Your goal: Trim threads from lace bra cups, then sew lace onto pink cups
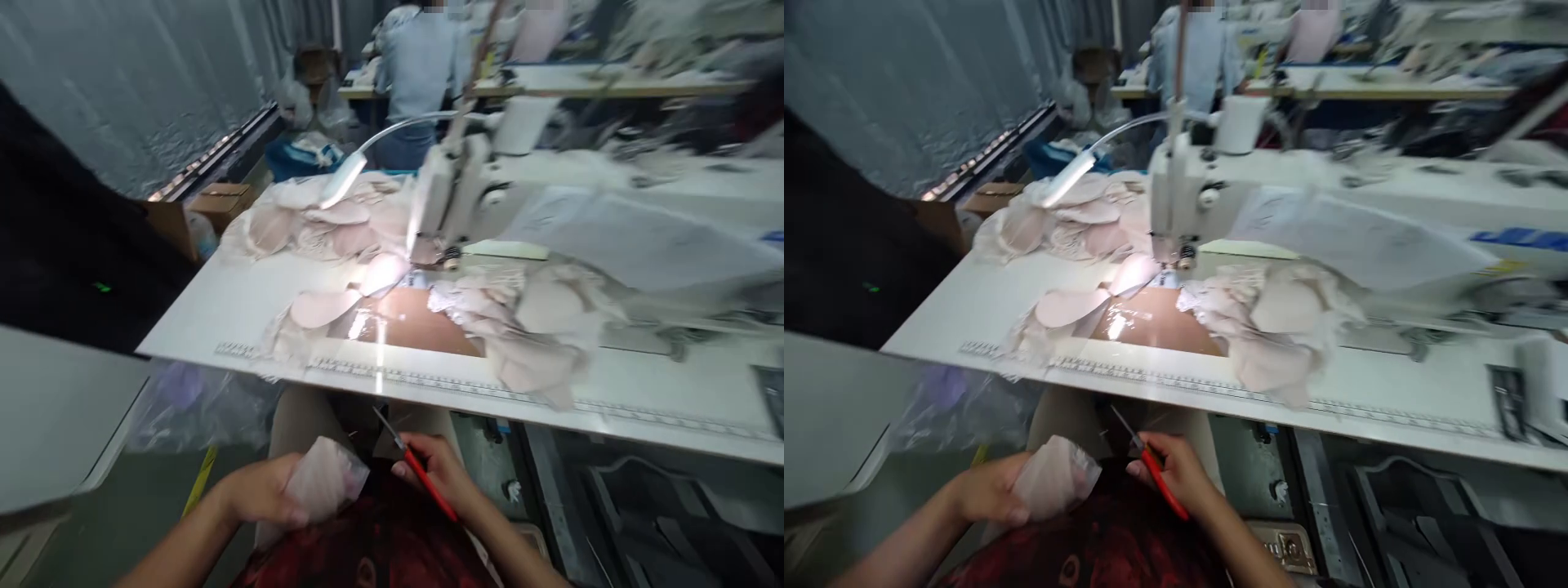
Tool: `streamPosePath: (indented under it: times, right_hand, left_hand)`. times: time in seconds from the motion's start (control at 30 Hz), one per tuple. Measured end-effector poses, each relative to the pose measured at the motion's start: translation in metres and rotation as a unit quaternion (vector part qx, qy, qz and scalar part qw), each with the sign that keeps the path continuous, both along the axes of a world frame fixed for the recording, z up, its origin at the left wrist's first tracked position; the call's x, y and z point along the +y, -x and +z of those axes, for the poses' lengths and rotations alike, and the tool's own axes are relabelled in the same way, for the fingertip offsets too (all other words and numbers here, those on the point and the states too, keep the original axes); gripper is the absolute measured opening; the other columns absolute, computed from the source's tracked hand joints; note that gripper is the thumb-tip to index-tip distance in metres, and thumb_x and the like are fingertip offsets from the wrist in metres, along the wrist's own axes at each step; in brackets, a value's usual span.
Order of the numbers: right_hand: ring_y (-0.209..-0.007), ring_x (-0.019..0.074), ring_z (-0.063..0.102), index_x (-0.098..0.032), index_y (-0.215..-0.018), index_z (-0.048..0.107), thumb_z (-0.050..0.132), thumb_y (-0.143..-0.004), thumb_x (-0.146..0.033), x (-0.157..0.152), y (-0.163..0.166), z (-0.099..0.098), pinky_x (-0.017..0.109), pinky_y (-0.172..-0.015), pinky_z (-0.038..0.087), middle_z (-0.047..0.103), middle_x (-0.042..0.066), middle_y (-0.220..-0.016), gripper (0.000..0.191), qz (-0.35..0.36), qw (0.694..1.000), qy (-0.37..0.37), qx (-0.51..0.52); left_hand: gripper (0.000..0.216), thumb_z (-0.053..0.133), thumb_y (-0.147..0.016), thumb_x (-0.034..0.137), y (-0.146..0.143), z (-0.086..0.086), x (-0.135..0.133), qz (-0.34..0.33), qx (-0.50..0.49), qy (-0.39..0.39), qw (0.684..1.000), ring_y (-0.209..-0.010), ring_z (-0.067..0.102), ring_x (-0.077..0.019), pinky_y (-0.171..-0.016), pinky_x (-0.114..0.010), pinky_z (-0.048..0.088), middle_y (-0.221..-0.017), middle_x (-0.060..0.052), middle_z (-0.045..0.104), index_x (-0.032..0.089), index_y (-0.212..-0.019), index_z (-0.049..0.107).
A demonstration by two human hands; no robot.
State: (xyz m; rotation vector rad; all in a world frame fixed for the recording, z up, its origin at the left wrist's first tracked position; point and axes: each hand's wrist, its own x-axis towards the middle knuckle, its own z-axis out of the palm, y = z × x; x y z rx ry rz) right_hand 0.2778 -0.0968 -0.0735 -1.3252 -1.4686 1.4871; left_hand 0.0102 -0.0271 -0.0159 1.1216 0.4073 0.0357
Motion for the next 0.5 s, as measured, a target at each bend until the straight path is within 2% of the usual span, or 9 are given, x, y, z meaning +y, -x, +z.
streamPosePath:
  times: [0.07, 0.1, 0.17, 0.23, 0.3, 0.33, 0.4, 0.47, 0.5]
  right_hand:
    - [-0.061, 0.0110, 0.038, -0.016, -0.077, 0.062, 0.068, -0.074, -0.053, -0.007, -0.005, -0.007, 0.022, -0.056, 0.035, 0.043, -0.005, -0.065, 0.037, -0.025, 0.998, 0.030, 0.053]
    - [-0.060, 0.0106, 0.036, -0.016, -0.076, 0.061, 0.068, -0.072, -0.054, -0.010, -0.007, -0.011, 0.022, -0.055, 0.033, 0.041, -0.005, -0.064, 0.039, -0.036, 0.997, 0.032, 0.064]
    - [-0.059, 0.0103, 0.034, -0.016, -0.073, 0.060, 0.069, -0.070, -0.056, -0.016, -0.010, -0.017, 0.021, -0.052, 0.030, 0.039, -0.005, -0.062, 0.041, -0.051, 0.995, 0.029, 0.078]
    - [-0.059, 0.0108, 0.034, -0.016, -0.069, 0.059, 0.068, -0.069, -0.056, -0.021, -0.012, -0.022, 0.022, -0.051, 0.029, 0.038, -0.005, -0.061, 0.042, -0.060, 0.994, 0.022, 0.087]
    - [-0.060, 0.0120, 0.035, -0.017, -0.070, 0.060, 0.066, -0.069, -0.058, -0.025, -0.014, -0.027, 0.023, -0.052, 0.031, 0.041, -0.004, -0.061, 0.041, -0.075, 0.992, 0.020, 0.099]
    - [-0.059, 0.0125, 0.036, -0.019, -0.070, 0.059, 0.066, -0.067, -0.059, -0.026, -0.015, -0.029, 0.025, -0.053, 0.031, 0.042, -0.004, -0.061, 0.041, -0.085, 0.991, 0.022, 0.105]
    - [-0.057, 0.0130, 0.034, -0.023, -0.067, 0.057, 0.070, -0.057, -0.062, -0.028, -0.017, -0.033, 0.027, -0.052, 0.031, 0.041, -0.005, -0.059, 0.043, -0.105, 0.988, 0.026, 0.113]
    - [-0.054, 0.0130, 0.032, -0.025, -0.062, 0.053, 0.074, -0.046, -0.064, -0.028, -0.019, -0.036, 0.028, -0.051, 0.030, 0.039, -0.006, -0.055, 0.047, -0.120, 0.985, 0.029, 0.117]
    - [-0.053, 0.0131, 0.031, -0.026, -0.061, 0.052, 0.074, -0.043, -0.065, -0.028, -0.021, -0.038, 0.028, -0.050, 0.030, 0.039, -0.006, -0.055, 0.049, -0.124, 0.985, 0.030, 0.117]
  left_hand:
    - [0.063, 0.066, -0.070, 0.057, -0.008, 0.004, 0.012, -0.069, 0.020, 0.024, 0.997, -0.100, 0.060, -0.0267, -0.087, -0.034, 0.047, -0.110, -0.007, 0.063, 0.023, -0.123, 0.057]
    - [0.058, 0.064, -0.072, 0.057, -0.016, 0.010, 0.019, -0.095, 0.035, -0.001, 0.995, -0.095, 0.060, -0.0254, -0.085, -0.033, 0.047, -0.105, -0.007, 0.064, 0.022, -0.118, 0.060]
    - [0.042, 0.056, -0.081, 0.051, -0.040, 0.031, 0.031, -0.141, 0.051, -0.121, 0.981, -0.088, 0.060, -0.0225, -0.082, -0.031, 0.048, -0.097, -0.007, 0.064, 0.018, -0.104, 0.066]
    - [0.031, 0.049, -0.089, 0.039, -0.072, 0.066, 0.040, -0.169, 0.041, -0.279, 0.945, -0.087, 0.060, -0.0206, -0.082, -0.030, 0.049, -0.097, -0.009, 0.064, 0.016, -0.097, 0.068]
    - [0.027, 0.046, -0.091, 0.026, -0.107, 0.108, 0.045, -0.171, 0.021, -0.401, 0.900, -0.096, 0.061, -0.0208, -0.086, -0.029, 0.050, -0.109, -0.009, 0.064, 0.021, -0.110, 0.064]
    - [0.031, 0.047, -0.091, 0.022, -0.125, 0.129, 0.047, -0.132, -0.012, -0.464, 0.876, -0.102, 0.061, -0.0213, -0.088, -0.029, 0.050, -0.115, -0.008, 0.063, 0.024, -0.119, 0.060]
    - [0.045, 0.050, -0.087, 0.017, -0.162, 0.167, 0.048, -0.070, -0.105, -0.574, 0.809, -0.114, 0.057, -0.0252, -0.095, -0.033, 0.048, -0.125, -0.009, 0.059, 0.027, -0.131, 0.051]
    - [0.047, 0.051, -0.087, 0.016, -0.201, 0.193, 0.050, -0.033, -0.180, -0.659, 0.729, -0.118, 0.055, -0.0272, -0.100, -0.038, 0.045, -0.129, -0.009, 0.057, 0.024, -0.133, 0.051]
    - [0.045, 0.051, -0.087, 0.017, -0.221, 0.199, 0.053, -0.010, -0.220, -0.695, 0.684, -0.120, 0.053, -0.0277, -0.103, -0.040, 0.042, -0.130, -0.009, 0.056, 0.022, -0.132, 0.052]
